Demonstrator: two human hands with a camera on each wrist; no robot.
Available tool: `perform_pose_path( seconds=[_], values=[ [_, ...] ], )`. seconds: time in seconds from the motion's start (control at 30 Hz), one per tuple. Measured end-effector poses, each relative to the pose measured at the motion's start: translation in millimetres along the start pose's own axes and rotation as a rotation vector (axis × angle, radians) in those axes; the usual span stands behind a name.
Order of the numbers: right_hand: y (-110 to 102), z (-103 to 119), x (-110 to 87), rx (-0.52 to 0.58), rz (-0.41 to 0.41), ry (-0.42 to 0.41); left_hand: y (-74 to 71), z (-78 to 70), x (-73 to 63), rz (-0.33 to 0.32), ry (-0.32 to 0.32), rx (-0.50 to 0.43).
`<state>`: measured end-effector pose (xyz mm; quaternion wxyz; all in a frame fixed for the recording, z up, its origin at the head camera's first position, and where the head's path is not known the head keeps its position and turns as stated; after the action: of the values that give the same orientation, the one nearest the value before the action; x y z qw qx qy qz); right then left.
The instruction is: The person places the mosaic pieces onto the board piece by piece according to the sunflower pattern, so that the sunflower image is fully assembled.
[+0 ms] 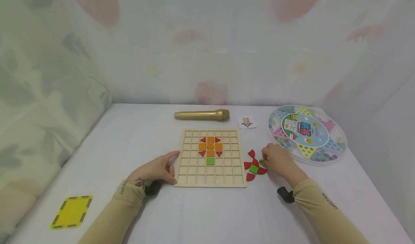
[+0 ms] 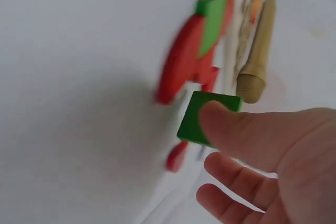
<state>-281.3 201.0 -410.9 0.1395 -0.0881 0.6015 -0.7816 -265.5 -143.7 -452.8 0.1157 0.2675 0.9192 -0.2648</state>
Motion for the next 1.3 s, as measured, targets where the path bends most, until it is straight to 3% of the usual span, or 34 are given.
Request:
perform_pose_path(
  seconds=[0.17, 0.37, 0.63, 0.9, 1.1, 1.3],
  values=[
    [-16, 10, 5.4, 0.238, -0.032, 0.058, -0.2, 1.3, 1.0, 0.002, -0.009, 0.013],
    [-26, 45, 15.5, 0.461, -0.075, 0.084, -0.9, 2.2, 1.9, -0.004, -0.016, 0.019],
    [13, 95, 28.5, 0.686, 0.071, 0.128, -1.1, 2.0, 1.7, 0.002, -0.02, 0.026],
    [51, 119, 36.8, 0.691, 0.131, 0.168, -1.6, 0.9, 0.5, 0.0, -0.014, 0.042],
    [61, 124, 38.8, 0.65, 0.134, 0.187, -1.7, 1.0, 1.8, 0.001, -0.022, 0.051],
    [57, 129, 40.2, 0.574, 0.109, 0.152, -1.7, 2.0, 2.6, 0.002, -0.027, 0.052]
  ],
)
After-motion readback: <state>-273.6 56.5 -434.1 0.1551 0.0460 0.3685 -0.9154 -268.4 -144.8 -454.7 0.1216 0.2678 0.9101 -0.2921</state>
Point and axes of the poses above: each hand's wrist, its own x-axis towards the middle knuckle, its own y-axis out of the palm, z = x × y, the point moved 9 cm from there along x, towards the middle knuckle
